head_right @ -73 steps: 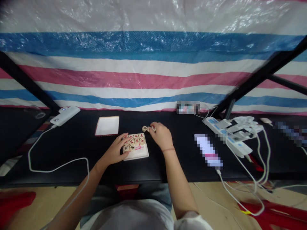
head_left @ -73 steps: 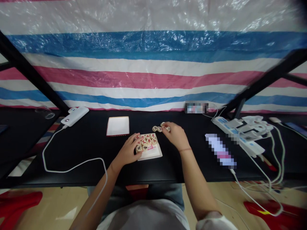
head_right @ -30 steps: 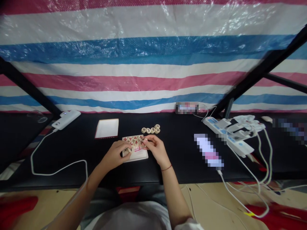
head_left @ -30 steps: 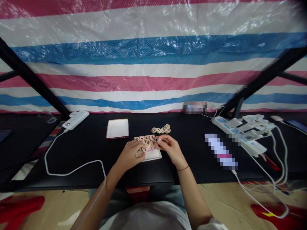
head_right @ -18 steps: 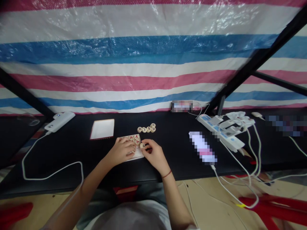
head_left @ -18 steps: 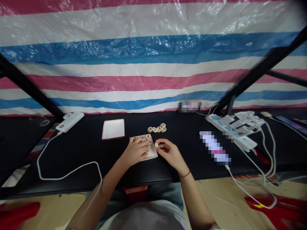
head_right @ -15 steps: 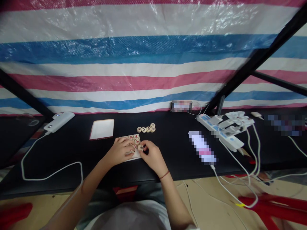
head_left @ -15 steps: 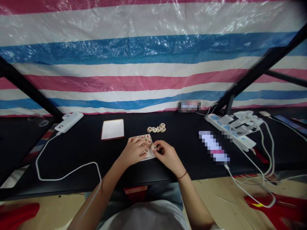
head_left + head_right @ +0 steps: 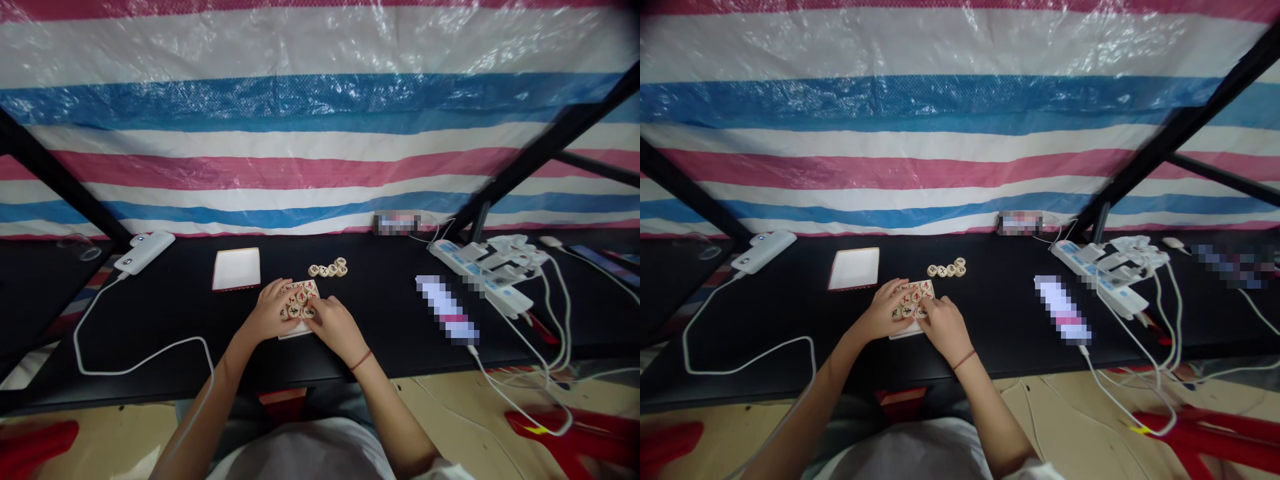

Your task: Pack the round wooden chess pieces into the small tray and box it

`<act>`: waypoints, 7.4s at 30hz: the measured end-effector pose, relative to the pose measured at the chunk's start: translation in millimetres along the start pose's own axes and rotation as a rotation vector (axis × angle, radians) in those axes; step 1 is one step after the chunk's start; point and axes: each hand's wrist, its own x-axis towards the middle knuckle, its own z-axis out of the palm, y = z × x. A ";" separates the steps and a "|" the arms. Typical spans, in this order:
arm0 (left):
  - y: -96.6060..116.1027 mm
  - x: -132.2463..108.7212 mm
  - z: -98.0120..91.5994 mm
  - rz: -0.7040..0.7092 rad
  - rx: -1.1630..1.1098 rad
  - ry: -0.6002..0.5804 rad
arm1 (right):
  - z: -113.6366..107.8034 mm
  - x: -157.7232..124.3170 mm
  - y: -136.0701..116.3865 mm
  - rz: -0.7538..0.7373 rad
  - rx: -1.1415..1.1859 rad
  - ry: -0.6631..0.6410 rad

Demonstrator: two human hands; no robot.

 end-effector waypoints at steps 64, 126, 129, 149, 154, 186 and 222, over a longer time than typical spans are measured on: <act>32.9 26.1 -18.1 -0.044 -0.149 0.133 | 19.1 52.2 40.0 0.108 1.171 0.404; 12.0 -25.8 -15.3 0.029 0.043 -0.068 | 17.1 -12.7 16.9 0.026 0.344 0.289; 11.2 -25.2 -14.5 0.034 0.056 -0.064 | 19.7 -14.2 18.1 0.035 0.361 0.322; 7.0 -27.4 -9.2 0.022 0.101 0.064 | -8.4 99.1 56.3 -0.028 -0.081 -0.158; 5.9 -29.3 -11.9 0.008 0.052 0.264 | -9.8 84.2 44.5 0.047 -0.146 0.100; 17.8 -36.8 -15.2 -0.022 -0.056 0.310 | -4.4 34.2 -12.1 -0.052 0.665 0.034; 22.0 -38.2 -19.1 0.063 0.158 0.153 | 5.4 3.8 0.4 -0.126 0.486 0.218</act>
